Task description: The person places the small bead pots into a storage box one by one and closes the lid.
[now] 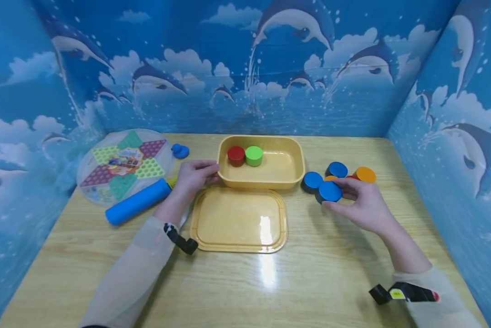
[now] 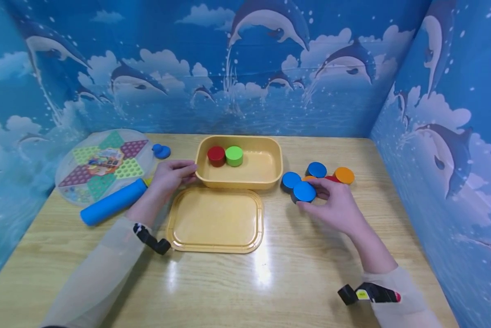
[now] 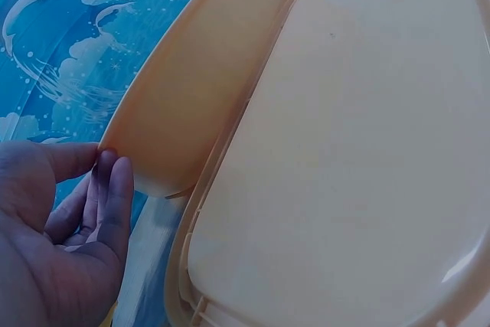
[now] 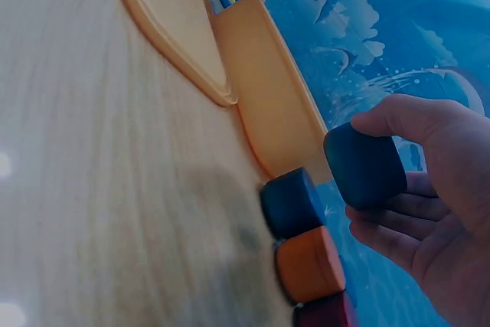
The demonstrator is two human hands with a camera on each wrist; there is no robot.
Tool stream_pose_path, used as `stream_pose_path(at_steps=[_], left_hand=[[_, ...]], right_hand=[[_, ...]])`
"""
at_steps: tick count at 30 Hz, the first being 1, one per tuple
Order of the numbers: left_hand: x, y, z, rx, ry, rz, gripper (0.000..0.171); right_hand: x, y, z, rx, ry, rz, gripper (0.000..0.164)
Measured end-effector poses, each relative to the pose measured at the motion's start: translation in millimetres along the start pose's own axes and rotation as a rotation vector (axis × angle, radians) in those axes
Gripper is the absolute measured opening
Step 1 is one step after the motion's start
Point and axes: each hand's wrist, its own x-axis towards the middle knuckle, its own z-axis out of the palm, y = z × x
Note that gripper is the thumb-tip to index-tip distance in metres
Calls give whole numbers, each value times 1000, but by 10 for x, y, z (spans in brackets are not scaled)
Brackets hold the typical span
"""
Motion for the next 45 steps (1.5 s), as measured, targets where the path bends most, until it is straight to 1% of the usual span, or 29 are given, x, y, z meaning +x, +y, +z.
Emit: stream_pose_path(at_steps=[6,10,16,20,24,32,38,41,45], left_hand=[[0,-1,2,-3,0,0,34],[4,0,-2,-2,0,-5,34],[6,2,5,-22,1,1,33],[25,-10,8,-40,-1,5,32],[35,-13,6,-45,-4,13,33],[25,-12,1,-46,-2,23,33],[25,-16,3,-48,-4,17,33],[30,-22,-2,-56,-6,17,32],[26,-31,-13,-54,-12,26,32]], right_hand=[[196,-142,-57,56,-16,-16,62],[366,-188,-61,82,-35,-16,62],[616,-237,-35,84,-72,19,67],[781,-261,1,77,-81,27,66],[935,-288,50,87,-92,15,66],[1210,-338,180,135,-161,2,67],[1426,-310,310,110,-199,-6,67],[1527,-324,379,89,-229,11,68],[1642,-360,484,89,-267,42,68]])
